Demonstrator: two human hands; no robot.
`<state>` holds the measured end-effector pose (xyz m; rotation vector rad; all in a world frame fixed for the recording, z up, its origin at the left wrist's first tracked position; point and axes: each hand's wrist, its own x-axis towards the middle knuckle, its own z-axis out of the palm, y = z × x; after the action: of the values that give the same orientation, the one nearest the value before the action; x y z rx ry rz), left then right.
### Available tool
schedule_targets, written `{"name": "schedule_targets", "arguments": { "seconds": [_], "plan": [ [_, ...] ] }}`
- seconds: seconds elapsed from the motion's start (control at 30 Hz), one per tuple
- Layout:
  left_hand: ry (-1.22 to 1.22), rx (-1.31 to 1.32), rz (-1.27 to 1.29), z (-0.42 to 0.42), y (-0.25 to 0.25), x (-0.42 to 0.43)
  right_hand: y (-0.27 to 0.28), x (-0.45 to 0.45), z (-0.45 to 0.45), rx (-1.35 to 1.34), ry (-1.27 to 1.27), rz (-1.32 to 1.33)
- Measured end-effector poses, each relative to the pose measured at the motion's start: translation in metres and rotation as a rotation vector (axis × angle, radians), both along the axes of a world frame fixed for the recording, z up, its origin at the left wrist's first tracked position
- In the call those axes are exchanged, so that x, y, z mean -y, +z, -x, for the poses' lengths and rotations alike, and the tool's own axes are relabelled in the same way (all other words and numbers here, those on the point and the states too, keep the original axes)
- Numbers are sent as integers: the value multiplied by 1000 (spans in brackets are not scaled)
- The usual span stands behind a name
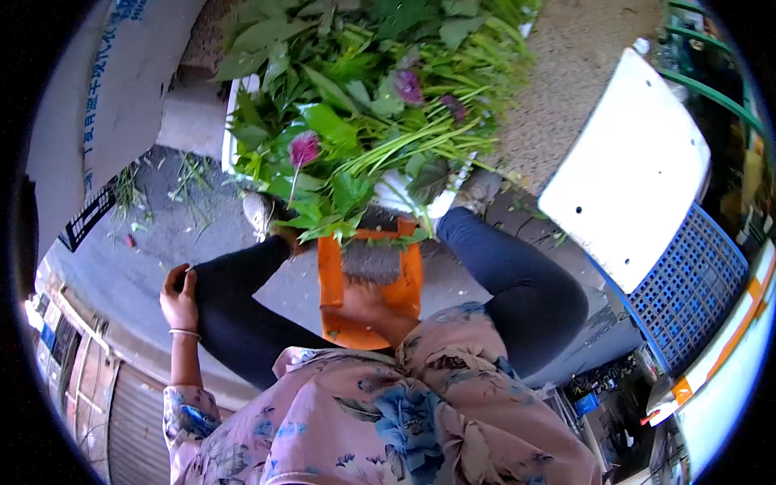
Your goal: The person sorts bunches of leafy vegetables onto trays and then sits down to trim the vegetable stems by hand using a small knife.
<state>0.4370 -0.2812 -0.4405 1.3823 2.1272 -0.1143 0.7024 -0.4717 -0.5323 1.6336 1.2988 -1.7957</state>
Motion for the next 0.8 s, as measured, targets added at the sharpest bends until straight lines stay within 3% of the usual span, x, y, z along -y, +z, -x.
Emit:
{"name": "schedule_targets", "arguments": {
  "seconds": [0.17,0.23,0.27,0.4,0.5,0.53,0.57,0.6,0.63,0.67,0.7,0.73,0.77,0.8],
  "plan": [
    [-13,-20,-116,-11,4,17,-7,14,3,113,-39,-176],
    [-21,7,-184,-6,0,34,-11,12,0,61,11,-122],
    [-47,19,-234,-5,-1,45,-18,23,0,79,-13,-255],
    [19,117,-376,4,-15,80,5,12,-20,3,40,-136],
    [-1,240,-396,-26,-9,84,-13,33,-33,-72,-152,-319],
    [-106,72,-332,-36,-2,80,-2,22,-40,-169,-262,-406],
    [-205,-102,-276,-49,1,75,-23,5,-53,-94,-240,-473],
    [-236,-70,-325,-65,-1,74,-42,-8,-72,-17,-219,-537],
    [-265,77,-489,-76,1,81,3,-46,-115,-26,-631,-641],
    [-292,231,-646,-90,2,82,21,-69,-152,5,-664,-847],
    [-426,441,-735,-107,7,67,97,-82,-201,29,-766,-840],
    [-392,671,-653,-127,20,64,177,-70,-228,87,-956,-1059],
    [-382,732,-586,-158,55,60,213,-65,-261,28,-1094,-1375],
    [-374,792,-518,-187,91,60,244,-55,-303,329,-974,-1739]
  ]
}}
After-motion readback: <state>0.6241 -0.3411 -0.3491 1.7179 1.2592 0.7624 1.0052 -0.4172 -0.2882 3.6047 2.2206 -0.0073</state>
